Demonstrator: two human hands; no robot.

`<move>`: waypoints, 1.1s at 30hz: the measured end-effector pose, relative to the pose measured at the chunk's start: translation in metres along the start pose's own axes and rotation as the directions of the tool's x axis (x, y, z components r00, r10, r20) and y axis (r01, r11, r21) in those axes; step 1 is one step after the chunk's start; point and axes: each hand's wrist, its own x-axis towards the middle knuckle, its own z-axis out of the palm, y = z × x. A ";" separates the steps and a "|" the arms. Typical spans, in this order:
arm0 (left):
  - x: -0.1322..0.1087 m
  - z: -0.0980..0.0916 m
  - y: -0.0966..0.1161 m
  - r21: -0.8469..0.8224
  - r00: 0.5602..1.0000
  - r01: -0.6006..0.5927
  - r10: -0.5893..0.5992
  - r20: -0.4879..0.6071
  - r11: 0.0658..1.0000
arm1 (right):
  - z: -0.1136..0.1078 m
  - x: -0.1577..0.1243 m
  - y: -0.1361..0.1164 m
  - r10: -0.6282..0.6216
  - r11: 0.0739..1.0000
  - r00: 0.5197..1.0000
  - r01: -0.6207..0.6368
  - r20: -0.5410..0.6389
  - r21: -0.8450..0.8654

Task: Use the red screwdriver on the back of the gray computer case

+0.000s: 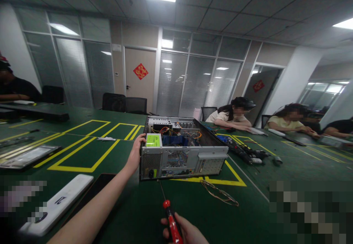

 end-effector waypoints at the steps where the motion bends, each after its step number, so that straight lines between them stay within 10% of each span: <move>1: 0.000 0.000 0.000 -0.003 1.000 -0.001 0.001 0.000 1.000 | -0.001 0.000 0.000 -0.006 1.000 1.000 0.006 -0.007 0.012; 33: -0.001 -0.001 0.000 0.012 1.000 -0.001 0.001 0.001 1.000 | 0.006 -0.009 -0.006 0.003 0.998 0.996 0.003 -0.092 0.064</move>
